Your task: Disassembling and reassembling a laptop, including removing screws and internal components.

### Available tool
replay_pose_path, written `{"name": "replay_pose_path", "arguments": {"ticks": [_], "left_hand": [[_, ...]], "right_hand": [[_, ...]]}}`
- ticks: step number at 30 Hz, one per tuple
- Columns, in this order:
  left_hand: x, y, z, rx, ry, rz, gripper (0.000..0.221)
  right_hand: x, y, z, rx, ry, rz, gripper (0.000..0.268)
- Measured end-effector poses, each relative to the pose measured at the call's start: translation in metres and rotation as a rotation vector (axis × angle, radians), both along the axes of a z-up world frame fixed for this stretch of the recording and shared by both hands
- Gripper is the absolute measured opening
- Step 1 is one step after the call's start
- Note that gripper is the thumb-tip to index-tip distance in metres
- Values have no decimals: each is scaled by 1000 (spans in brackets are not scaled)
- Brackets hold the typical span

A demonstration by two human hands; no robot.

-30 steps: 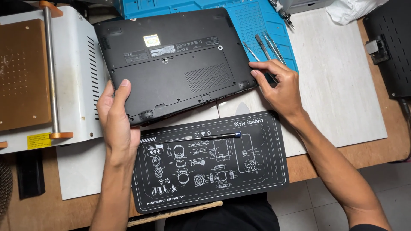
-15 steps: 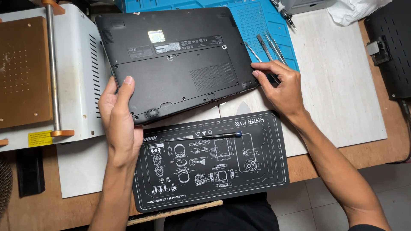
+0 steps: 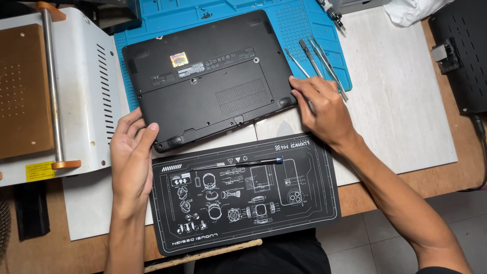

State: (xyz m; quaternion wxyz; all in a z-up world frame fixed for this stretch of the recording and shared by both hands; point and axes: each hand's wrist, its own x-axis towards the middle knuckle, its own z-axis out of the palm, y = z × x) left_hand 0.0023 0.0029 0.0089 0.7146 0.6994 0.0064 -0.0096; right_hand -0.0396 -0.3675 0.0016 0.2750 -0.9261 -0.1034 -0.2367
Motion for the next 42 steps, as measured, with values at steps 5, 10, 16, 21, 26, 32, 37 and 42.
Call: {"name": "replay_pose_path", "arguments": {"ticks": [5, 10, 16, 21, 26, 32, 37, 42], "left_hand": [[-3, 8, -8, 470, -196, -24, 44], [-12, -4, 1, 764, -208, -14, 45], [-7, 2, -7, 726, -163, -33, 46], [-4, 1, -10, 651, -179, -15, 43], [-5, 1, -10, 670, -184, -14, 44], [-18, -9, -3, 713, -235, 31, 46], [-36, -28, 1, 785, -288, 133, 39], [-48, -42, 21, 796, -252, 98, 64]], "right_hand": [[-2, 1, -11, -168, -41, -10, 19], [-3, 0, -17, -336, -95, -47, 23], [-4, 0, -15, -347, -100, -44, 24], [-5, -1, -10, -191, -41, -2, 23], [-5, -3, -11, -156, -25, 5, 23], [-6, -4, -12, -64, 8, 39, 34], [-9, 3, -3, -56, 39, 41, 54], [-10, 8, -7, -84, 72, -9, 71]]}}
